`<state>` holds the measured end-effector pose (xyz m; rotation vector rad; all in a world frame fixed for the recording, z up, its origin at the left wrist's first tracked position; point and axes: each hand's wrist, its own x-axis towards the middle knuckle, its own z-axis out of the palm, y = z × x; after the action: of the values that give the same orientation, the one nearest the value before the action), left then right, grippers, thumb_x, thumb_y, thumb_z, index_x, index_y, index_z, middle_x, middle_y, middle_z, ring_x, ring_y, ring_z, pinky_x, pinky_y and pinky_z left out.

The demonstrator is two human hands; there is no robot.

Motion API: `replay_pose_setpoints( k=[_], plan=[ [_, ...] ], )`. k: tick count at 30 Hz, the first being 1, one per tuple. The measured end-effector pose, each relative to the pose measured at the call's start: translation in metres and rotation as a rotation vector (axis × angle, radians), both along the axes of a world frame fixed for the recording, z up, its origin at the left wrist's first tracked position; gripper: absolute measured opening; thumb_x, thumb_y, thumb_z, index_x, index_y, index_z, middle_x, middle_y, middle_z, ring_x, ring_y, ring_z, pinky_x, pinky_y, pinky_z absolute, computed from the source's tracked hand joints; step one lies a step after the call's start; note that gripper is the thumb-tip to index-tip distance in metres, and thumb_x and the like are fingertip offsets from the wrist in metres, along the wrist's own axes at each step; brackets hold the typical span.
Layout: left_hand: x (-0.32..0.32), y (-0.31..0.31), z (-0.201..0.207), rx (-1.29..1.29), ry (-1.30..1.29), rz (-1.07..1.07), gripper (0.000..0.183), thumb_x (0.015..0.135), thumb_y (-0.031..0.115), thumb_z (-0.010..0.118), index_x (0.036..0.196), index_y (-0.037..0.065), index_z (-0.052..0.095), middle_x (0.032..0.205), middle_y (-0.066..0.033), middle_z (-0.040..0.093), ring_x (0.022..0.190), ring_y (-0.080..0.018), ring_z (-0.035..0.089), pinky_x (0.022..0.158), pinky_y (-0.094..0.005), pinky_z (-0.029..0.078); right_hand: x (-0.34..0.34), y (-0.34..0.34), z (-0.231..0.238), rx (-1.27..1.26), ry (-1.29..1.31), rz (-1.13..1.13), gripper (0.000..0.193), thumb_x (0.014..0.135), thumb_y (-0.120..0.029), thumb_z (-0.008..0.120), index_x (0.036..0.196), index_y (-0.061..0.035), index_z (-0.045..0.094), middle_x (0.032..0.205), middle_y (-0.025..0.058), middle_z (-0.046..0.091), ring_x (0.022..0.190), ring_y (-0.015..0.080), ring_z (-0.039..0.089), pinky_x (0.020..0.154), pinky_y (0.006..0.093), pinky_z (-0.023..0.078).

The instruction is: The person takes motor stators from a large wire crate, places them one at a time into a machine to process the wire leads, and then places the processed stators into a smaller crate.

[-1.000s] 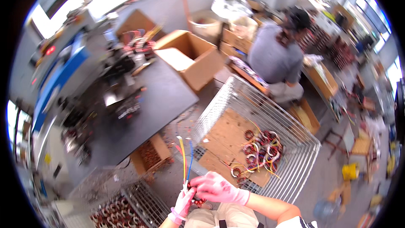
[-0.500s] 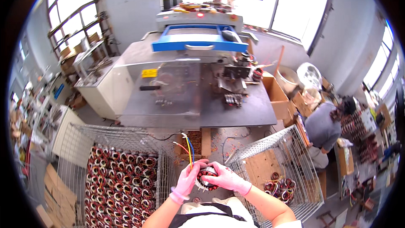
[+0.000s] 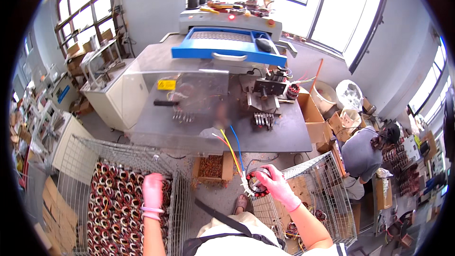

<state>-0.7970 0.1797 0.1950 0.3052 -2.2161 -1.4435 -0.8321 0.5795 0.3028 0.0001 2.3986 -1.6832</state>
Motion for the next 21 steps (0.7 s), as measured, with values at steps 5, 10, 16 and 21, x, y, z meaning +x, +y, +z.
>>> replay_pose_setpoints(
  k=[5,10,16,21],
  plan=[
    [-0.077,0.172,0.077,-0.088,0.013,-0.348,0.016,0.084,0.013,0.071,0.097,0.005,0.069,0.081,-0.0081,0.063,0.069,-0.0181,0.059,0.064,-0.0296,0.049,-0.06,0.047,-0.001,-0.012,0.024,-0.052,0.043,0.09,-0.034,0.065,0.113,0.0016,0.055,0.087,0.0095,0.065,0.071,0.0129,0.062,0.064,0.0305,0.051],
    [-0.164,0.275,0.128,-0.282,0.186,-0.554,0.026,0.078,0.009,0.075,0.104,0.007,0.068,0.082,-0.007,0.064,0.061,-0.0162,0.06,0.055,-0.0281,0.049,-0.118,0.086,0.0,0.034,0.068,-0.044,0.044,0.089,-0.033,0.065,0.114,0.0011,0.054,0.095,0.0186,0.066,0.086,0.0256,0.067,0.076,0.0356,0.052],
    [-0.243,0.321,0.09,-0.103,0.027,-0.436,0.024,0.083,0.013,0.072,0.107,0.007,0.068,0.086,-0.0066,0.062,0.066,-0.0158,0.062,0.06,-0.0265,0.049,-0.169,0.125,-0.013,0.054,0.072,-0.068,0.046,0.087,-0.033,0.067,0.116,0.0008,0.053,0.097,0.0201,0.066,0.09,0.0285,0.067,0.077,0.037,0.053],
    [-0.265,0.339,0.084,0.382,-0.307,-0.486,0.042,0.083,0.014,0.075,0.119,0.001,0.058,0.108,-0.0066,0.064,0.075,-0.0078,0.061,0.067,-0.0222,0.051,-0.196,0.133,-0.012,0.031,0.01,-0.094,0.042,0.086,-0.029,0.067,0.115,-0.0004,0.055,0.098,0.0178,0.066,0.091,0.0232,0.067,0.079,0.0347,0.053]
  ],
)
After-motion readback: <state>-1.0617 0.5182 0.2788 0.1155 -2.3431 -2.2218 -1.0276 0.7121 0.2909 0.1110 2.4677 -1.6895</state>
